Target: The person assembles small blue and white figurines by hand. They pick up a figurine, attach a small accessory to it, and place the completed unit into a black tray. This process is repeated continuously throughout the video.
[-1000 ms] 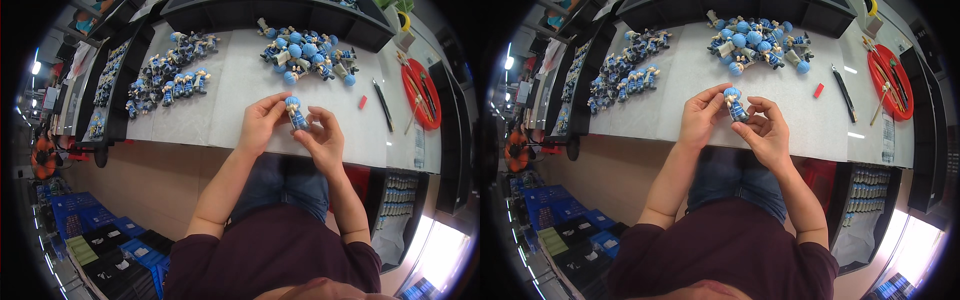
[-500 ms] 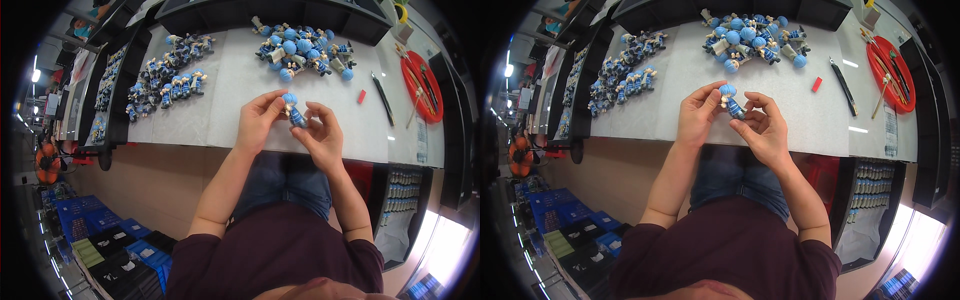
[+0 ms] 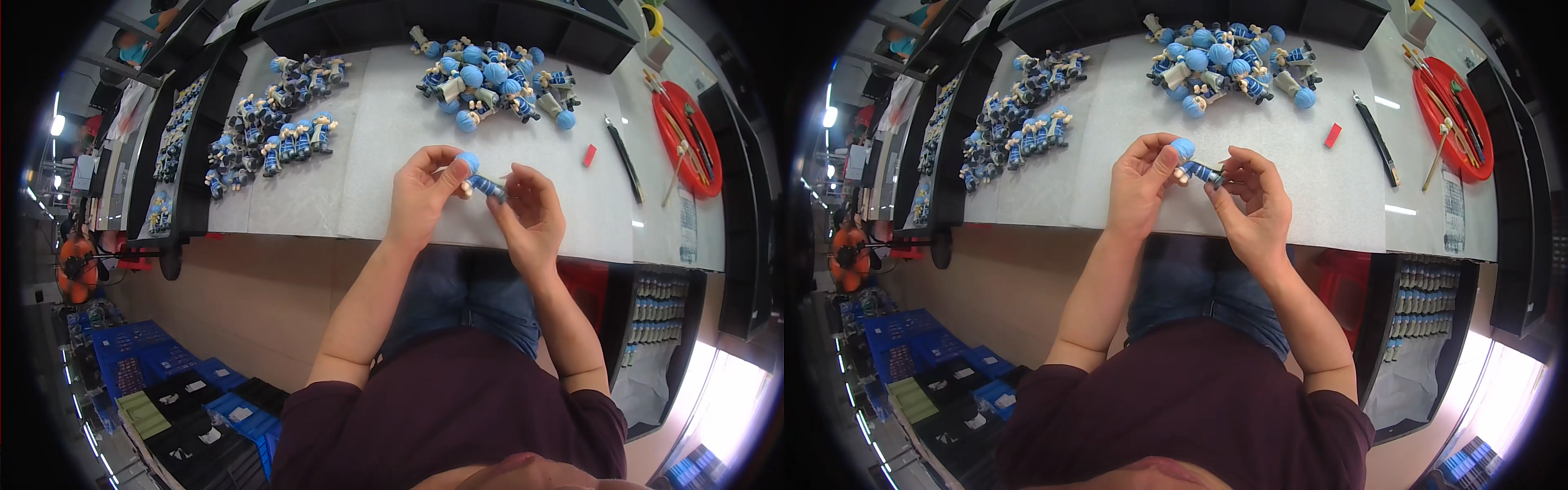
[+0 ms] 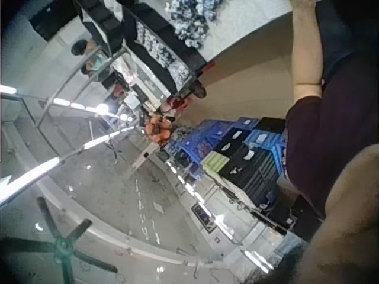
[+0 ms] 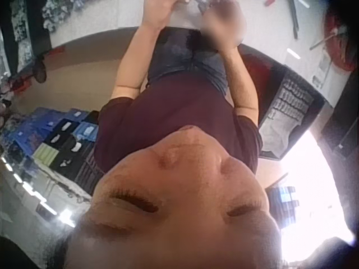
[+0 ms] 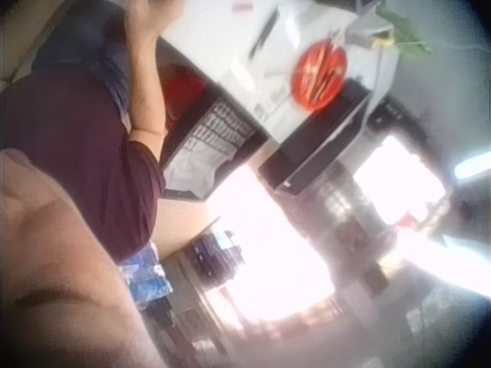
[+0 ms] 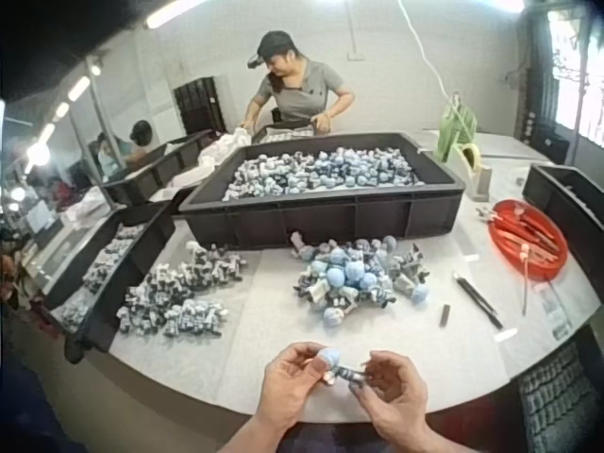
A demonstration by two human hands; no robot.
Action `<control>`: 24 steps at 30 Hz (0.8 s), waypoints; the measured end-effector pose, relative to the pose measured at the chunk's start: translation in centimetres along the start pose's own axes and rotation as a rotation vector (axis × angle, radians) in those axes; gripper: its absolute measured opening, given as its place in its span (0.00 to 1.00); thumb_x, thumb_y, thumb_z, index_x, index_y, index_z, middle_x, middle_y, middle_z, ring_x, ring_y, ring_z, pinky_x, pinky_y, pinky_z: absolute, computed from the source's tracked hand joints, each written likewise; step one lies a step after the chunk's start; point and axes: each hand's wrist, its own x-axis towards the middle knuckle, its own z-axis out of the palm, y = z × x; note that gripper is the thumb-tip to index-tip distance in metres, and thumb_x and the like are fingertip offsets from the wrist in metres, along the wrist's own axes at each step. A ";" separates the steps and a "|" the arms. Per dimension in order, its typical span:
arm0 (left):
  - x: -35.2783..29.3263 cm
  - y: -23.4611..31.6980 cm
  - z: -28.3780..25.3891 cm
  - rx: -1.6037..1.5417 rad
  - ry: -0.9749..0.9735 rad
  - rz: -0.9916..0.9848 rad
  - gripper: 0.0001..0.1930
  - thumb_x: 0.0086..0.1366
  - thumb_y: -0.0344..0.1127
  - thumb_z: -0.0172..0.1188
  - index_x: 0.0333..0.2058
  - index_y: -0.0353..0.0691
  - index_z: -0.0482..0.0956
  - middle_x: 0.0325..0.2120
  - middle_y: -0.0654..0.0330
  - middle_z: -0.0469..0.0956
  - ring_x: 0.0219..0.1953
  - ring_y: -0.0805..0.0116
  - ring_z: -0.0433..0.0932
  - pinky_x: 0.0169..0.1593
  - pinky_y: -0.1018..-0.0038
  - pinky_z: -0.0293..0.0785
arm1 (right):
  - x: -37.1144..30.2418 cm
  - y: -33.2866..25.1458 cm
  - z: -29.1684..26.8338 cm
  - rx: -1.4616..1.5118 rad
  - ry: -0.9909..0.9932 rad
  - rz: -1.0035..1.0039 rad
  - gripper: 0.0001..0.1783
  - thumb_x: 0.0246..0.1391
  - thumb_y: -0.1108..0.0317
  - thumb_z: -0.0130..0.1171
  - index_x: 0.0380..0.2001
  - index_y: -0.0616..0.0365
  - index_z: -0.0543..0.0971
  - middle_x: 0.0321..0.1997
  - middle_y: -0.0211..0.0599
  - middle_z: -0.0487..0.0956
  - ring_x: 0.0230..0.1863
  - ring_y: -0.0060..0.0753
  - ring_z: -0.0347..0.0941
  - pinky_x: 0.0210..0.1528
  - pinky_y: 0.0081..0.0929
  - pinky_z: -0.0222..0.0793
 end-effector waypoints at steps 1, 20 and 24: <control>0.0 0.0 0.0 -0.010 0.006 -0.005 0.13 0.59 0.35 0.56 0.38 0.33 0.70 0.29 0.60 0.75 0.28 0.78 0.73 0.31 0.81 0.70 | 0.0 -0.1 0.0 0.036 0.008 0.031 0.25 0.43 0.83 0.58 0.47 0.64 0.66 0.39 0.37 0.70 0.39 0.23 0.68 0.40 0.19 0.69; 0.4 0.5 0.3 -0.023 0.031 -0.119 0.12 0.61 0.39 0.54 0.38 0.36 0.70 0.25 0.62 0.74 0.24 0.76 0.74 0.26 0.84 0.68 | 0.3 -0.9 -0.5 0.078 -0.018 0.060 0.25 0.44 0.84 0.57 0.47 0.65 0.65 0.45 0.40 0.69 0.42 0.26 0.69 0.41 0.19 0.70; 0.5 0.9 -0.2 -0.114 0.024 -0.155 0.13 0.60 0.37 0.54 0.41 0.37 0.67 0.27 0.61 0.74 0.27 0.73 0.75 0.31 0.82 0.72 | 1.0 -1.2 -2.8 -0.302 -0.011 -0.107 0.22 0.44 0.84 0.55 0.46 0.62 0.67 0.50 0.41 0.69 0.47 0.33 0.69 0.43 0.24 0.69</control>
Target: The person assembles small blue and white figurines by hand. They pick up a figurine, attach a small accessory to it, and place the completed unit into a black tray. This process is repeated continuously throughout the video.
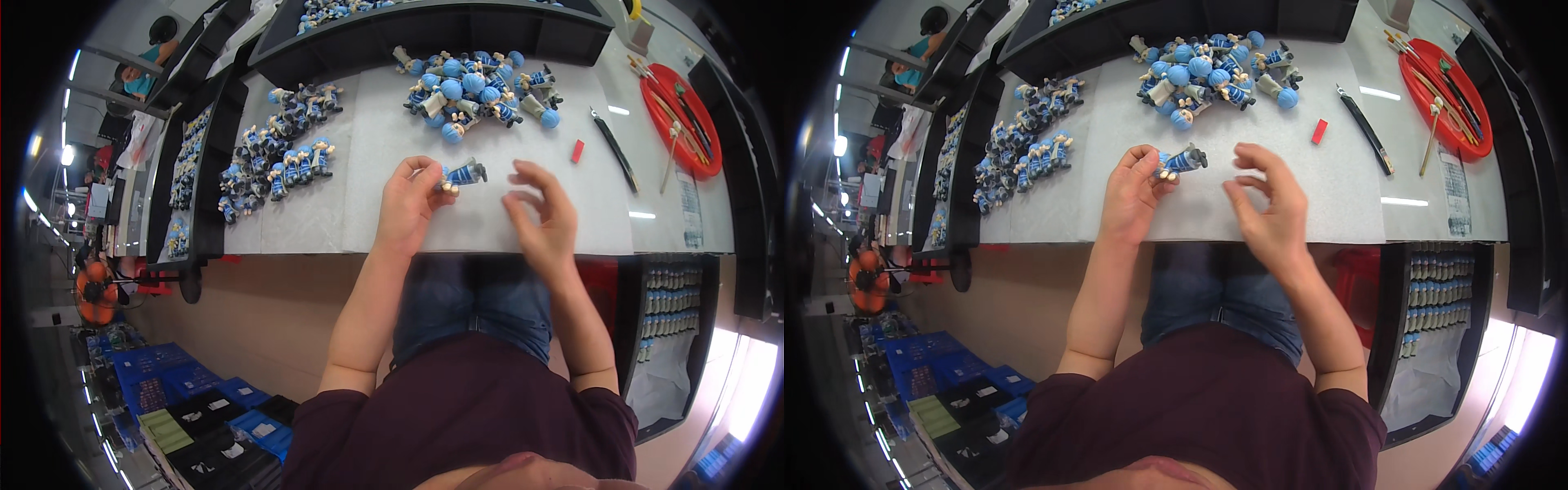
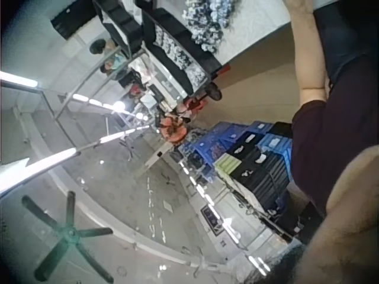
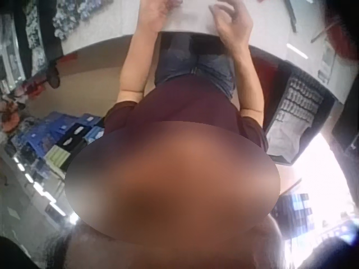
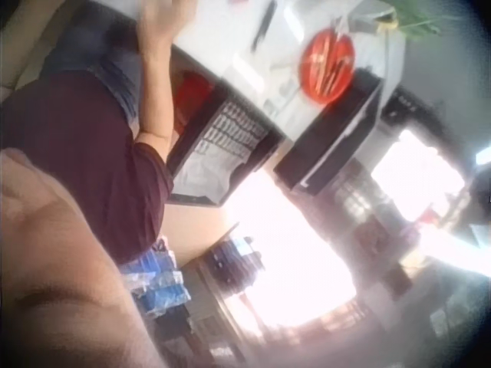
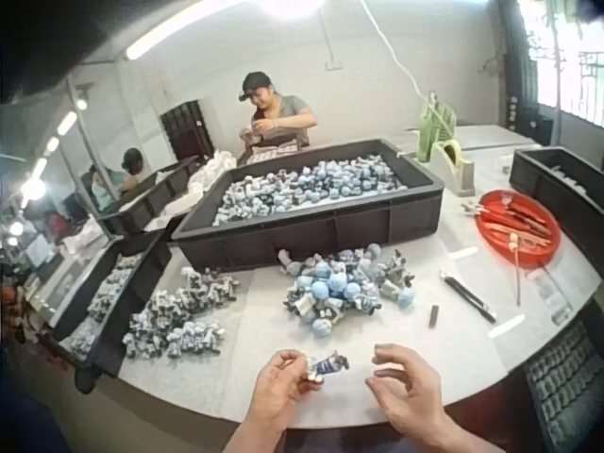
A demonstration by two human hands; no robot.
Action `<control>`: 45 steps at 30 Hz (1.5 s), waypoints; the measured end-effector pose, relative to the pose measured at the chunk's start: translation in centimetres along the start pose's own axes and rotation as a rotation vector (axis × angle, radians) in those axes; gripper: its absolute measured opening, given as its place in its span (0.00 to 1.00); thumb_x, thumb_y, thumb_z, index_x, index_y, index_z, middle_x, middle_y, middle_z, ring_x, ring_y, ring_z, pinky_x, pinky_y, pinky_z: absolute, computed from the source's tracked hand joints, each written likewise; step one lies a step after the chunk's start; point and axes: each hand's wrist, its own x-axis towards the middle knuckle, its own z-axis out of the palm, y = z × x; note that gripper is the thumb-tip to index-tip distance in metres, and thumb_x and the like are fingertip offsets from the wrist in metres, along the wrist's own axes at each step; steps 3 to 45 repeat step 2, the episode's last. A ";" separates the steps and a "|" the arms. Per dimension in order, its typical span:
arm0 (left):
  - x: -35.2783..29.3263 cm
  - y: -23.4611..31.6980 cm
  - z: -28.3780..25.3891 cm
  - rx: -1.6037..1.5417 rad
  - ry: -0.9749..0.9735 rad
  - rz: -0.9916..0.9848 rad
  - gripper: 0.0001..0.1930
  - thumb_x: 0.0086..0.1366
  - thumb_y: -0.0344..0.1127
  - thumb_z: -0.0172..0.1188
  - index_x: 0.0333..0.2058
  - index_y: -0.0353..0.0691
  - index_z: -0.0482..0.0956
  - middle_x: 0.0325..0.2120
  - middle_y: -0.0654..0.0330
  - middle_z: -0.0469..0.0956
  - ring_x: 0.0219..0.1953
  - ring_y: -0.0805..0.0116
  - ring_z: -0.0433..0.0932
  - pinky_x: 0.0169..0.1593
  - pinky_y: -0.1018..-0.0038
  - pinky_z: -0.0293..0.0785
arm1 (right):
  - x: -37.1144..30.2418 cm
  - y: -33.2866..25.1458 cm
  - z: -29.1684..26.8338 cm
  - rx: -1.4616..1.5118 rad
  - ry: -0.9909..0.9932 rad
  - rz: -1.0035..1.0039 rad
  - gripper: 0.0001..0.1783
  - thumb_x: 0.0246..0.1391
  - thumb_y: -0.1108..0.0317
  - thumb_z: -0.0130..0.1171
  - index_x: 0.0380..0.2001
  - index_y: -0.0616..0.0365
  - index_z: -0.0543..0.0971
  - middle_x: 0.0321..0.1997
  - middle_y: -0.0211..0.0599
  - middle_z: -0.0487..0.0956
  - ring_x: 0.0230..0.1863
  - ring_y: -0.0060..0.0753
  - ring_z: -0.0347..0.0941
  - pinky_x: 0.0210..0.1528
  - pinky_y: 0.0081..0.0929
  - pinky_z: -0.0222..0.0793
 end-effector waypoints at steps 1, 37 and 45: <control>0.0 0.2 -0.1 -0.023 -0.012 -0.012 0.14 0.60 0.37 0.54 0.42 0.37 0.66 0.28 0.61 0.74 0.27 0.73 0.75 0.32 0.82 0.74 | 0.6 0.6 -1.6 -0.127 0.004 -0.059 0.22 0.44 0.84 0.54 0.46 0.61 0.68 0.51 0.41 0.68 0.48 0.35 0.69 0.44 0.25 0.69; 0.0 0.3 -0.3 -0.033 -0.050 -0.025 0.14 0.60 0.37 0.54 0.42 0.37 0.66 0.29 0.60 0.74 0.29 0.71 0.76 0.35 0.80 0.75 | 0.4 0.7 -1.7 -0.121 0.022 -0.054 0.22 0.44 0.84 0.54 0.46 0.61 0.68 0.51 0.41 0.68 0.48 0.35 0.69 0.44 0.25 0.69; 0.0 0.3 -0.3 -0.033 -0.050 -0.025 0.14 0.60 0.37 0.54 0.42 0.37 0.66 0.29 0.60 0.74 0.29 0.71 0.76 0.35 0.80 0.75 | 0.4 0.7 -1.7 -0.121 0.022 -0.054 0.22 0.44 0.84 0.54 0.46 0.61 0.68 0.51 0.41 0.68 0.48 0.35 0.69 0.44 0.25 0.69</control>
